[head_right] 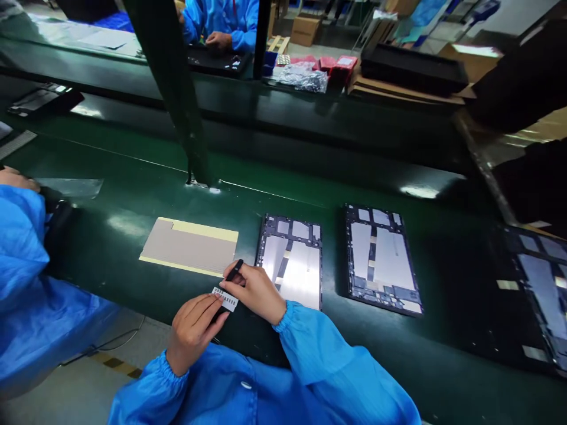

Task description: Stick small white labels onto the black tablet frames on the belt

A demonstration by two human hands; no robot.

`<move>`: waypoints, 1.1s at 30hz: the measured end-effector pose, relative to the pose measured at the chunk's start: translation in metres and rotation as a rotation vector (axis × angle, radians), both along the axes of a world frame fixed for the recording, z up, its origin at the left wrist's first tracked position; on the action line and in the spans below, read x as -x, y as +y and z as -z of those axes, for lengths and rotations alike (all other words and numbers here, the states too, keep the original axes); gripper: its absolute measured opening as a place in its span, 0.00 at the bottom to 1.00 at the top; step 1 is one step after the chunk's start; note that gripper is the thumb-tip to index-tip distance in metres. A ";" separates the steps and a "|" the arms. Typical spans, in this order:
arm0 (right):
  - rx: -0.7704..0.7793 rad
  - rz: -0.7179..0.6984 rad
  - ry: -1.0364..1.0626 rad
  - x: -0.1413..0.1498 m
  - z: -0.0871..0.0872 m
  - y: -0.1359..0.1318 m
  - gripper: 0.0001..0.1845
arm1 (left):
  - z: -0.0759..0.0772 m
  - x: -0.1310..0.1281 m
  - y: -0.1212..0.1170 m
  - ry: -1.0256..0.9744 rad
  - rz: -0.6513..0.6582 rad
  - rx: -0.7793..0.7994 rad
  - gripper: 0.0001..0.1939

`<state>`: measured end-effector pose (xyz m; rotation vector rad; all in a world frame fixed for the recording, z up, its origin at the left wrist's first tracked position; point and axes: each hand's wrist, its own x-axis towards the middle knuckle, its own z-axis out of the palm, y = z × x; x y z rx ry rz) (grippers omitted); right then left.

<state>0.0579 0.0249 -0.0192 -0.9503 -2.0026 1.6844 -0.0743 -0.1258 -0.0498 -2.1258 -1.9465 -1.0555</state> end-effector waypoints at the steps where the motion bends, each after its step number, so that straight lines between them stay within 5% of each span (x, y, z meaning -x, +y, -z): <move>1: -0.014 0.003 -0.014 0.000 0.002 0.000 0.10 | 0.000 0.000 0.000 0.001 -0.001 0.011 0.11; 18: -0.064 -0.029 0.021 0.000 -0.003 -0.003 0.06 | -0.002 0.002 0.002 0.008 0.000 0.013 0.11; 21: 0.016 0.121 0.117 -0.016 -0.012 -0.009 0.07 | -0.005 0.002 0.001 0.018 -0.026 0.030 0.11; 25: 0.034 0.523 0.223 -0.069 -0.021 -0.035 0.08 | -0.013 -0.014 0.002 -0.006 -0.091 0.010 0.11; 29: -0.035 0.905 0.213 -0.114 -0.013 -0.072 0.09 | -0.015 -0.045 0.020 -0.002 0.170 0.014 0.07; 33: -0.120 1.016 0.189 -0.125 0.010 -0.094 0.10 | -0.011 -0.066 0.044 0.056 0.270 0.047 0.03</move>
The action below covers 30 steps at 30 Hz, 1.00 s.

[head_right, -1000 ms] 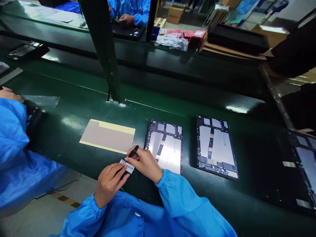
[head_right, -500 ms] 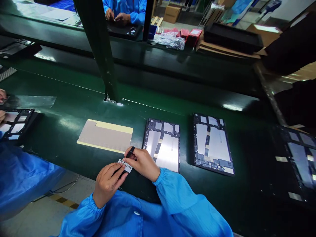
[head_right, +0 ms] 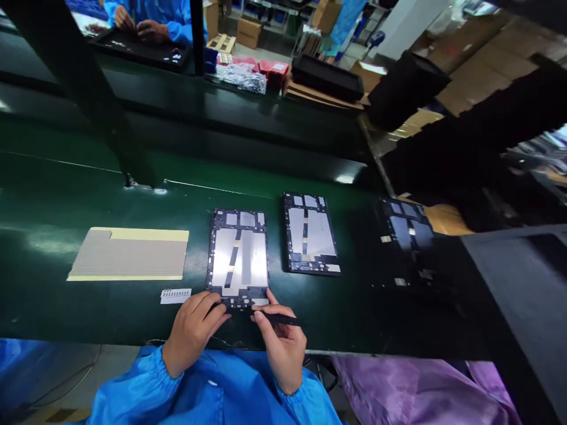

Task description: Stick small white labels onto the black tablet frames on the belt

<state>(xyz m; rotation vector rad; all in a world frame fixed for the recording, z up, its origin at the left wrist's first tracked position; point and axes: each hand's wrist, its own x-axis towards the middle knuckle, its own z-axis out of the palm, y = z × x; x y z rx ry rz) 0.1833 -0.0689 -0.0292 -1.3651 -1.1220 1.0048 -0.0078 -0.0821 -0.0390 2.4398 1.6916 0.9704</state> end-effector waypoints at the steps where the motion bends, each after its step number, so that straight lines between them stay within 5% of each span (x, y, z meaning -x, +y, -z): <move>1: -0.025 0.011 -0.022 0.001 0.007 -0.001 0.09 | 0.001 -0.003 0.005 0.008 -0.005 -0.002 0.02; 7: -0.113 0.098 -0.089 0.010 0.033 0.009 0.08 | 0.001 -0.012 0.016 0.023 -0.056 -0.024 0.02; 30: -0.066 0.050 -0.201 0.008 0.038 0.012 0.08 | 0.001 -0.011 0.016 0.017 -0.046 0.013 0.02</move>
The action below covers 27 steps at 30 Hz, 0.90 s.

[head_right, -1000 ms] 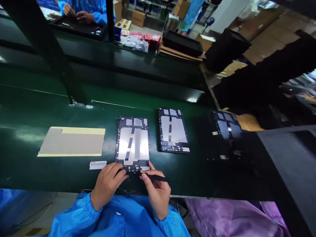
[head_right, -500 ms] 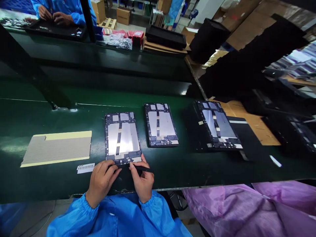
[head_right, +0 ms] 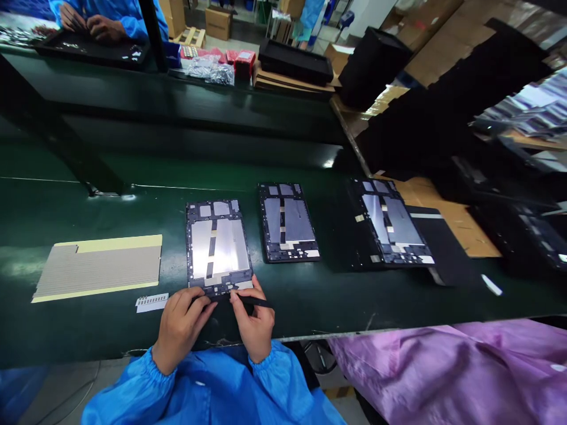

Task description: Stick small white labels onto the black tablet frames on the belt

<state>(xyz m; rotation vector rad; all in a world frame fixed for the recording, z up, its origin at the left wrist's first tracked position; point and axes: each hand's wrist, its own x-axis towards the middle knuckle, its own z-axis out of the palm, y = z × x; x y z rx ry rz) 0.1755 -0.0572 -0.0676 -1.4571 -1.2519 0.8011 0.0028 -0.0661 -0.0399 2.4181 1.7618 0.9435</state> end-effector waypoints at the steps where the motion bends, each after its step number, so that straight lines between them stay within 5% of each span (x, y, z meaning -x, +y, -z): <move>1: 0.003 0.003 -0.002 0.000 0.001 0.000 0.08 | 0.000 0.000 0.000 -0.003 0.002 -0.004 0.01; 27: -0.105 -0.024 -0.072 0.002 -0.006 0.002 0.03 | -0.001 -0.005 0.002 0.162 0.071 -0.080 0.10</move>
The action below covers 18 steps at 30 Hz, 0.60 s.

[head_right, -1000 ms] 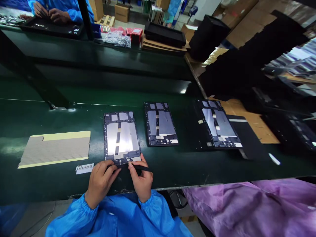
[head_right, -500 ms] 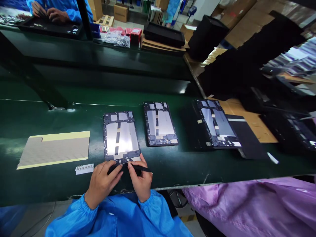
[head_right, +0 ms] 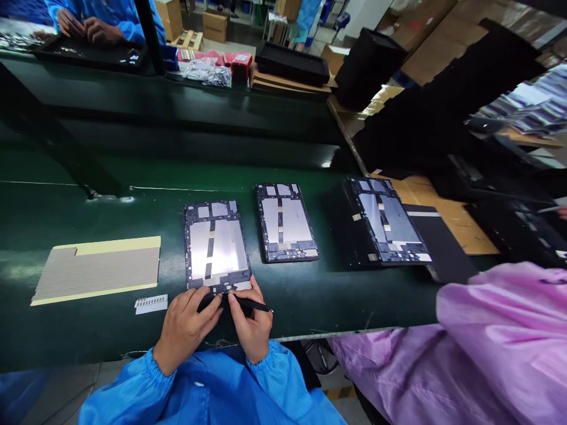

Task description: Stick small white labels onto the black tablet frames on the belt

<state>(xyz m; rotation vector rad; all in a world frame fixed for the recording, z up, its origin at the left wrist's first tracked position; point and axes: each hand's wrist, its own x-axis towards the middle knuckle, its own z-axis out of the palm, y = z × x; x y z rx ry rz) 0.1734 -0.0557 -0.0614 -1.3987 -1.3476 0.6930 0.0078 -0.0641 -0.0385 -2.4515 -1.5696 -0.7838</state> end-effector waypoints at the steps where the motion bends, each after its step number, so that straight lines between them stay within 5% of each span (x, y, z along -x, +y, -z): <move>1: -0.014 -0.003 0.005 0.000 0.000 0.000 0.03 | 0.000 0.000 0.000 -0.003 -0.001 0.000 0.10; 12: -0.117 -0.067 0.021 0.004 -0.008 0.003 0.05 | 0.004 -0.003 -0.002 -0.030 -0.002 0.012 0.10; 15: -0.162 0.003 0.072 -0.006 -0.019 0.007 0.04 | -0.006 0.004 -0.007 -0.127 0.006 0.072 0.13; 18: -0.132 0.001 0.032 -0.029 -0.033 0.017 0.14 | -0.022 0.020 -0.009 -0.359 -0.128 0.271 0.24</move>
